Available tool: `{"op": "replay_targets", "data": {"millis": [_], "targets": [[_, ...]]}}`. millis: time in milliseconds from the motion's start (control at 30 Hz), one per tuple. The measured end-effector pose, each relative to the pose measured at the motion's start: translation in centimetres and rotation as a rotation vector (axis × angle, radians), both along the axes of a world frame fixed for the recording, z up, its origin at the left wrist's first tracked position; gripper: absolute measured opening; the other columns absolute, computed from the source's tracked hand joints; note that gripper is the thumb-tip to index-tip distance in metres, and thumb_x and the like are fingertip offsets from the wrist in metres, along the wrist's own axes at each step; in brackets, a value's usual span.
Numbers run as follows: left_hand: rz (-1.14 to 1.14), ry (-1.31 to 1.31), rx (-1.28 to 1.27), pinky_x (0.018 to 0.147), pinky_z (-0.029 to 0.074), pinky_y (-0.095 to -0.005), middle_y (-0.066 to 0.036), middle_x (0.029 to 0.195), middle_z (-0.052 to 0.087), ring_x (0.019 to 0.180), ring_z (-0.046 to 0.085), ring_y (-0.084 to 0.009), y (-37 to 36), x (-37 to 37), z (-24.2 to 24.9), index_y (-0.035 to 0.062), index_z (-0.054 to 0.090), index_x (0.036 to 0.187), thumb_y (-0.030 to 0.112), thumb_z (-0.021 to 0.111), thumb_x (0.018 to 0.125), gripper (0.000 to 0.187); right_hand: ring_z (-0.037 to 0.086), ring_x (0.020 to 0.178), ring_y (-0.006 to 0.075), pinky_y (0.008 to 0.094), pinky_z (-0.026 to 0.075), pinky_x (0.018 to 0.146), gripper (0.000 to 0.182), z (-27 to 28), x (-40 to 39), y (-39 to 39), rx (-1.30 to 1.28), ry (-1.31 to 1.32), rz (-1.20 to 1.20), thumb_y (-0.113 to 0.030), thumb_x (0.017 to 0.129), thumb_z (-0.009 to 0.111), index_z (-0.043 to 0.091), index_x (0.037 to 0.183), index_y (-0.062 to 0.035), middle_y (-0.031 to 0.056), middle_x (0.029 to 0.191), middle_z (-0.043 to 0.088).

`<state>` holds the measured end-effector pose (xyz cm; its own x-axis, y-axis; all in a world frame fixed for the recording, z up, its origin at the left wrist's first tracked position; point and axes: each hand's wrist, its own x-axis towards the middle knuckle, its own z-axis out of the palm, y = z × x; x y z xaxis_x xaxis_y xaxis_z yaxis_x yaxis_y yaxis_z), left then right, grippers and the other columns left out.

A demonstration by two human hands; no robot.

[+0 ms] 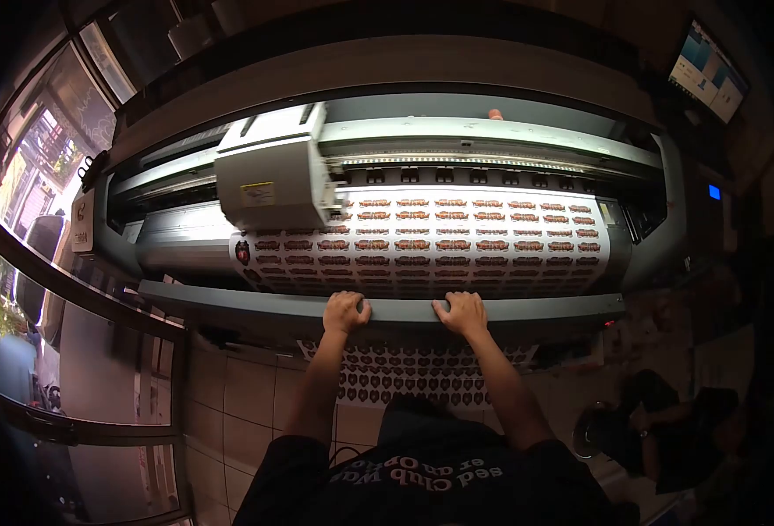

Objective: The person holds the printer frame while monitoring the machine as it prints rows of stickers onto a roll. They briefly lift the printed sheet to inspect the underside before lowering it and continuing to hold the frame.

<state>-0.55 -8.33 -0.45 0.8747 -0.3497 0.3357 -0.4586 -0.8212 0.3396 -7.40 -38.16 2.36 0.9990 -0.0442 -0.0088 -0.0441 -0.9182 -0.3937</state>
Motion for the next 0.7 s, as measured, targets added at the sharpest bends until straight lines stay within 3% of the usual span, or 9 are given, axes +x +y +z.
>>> {"op": "replay_targets", "data": {"millis": [700], "targets": [[-0.003,-0.025,-0.028,0.085,0.048,-0.0401,-0.011,0.082,0.070,0.083,0.065,-0.0279,-0.03,0.03,0.13,0.0057,0.071,0.081,0.029,0.060,0.080,0.026,0.064,0.092,0.0329,0.0439,0.044,0.091,0.052,-0.27,0.11,-0.17,0.009,-0.033,0.034,-0.052,0.093,0.052,0.072,0.091,-0.0042,0.0163,0.090,0.070]]}}
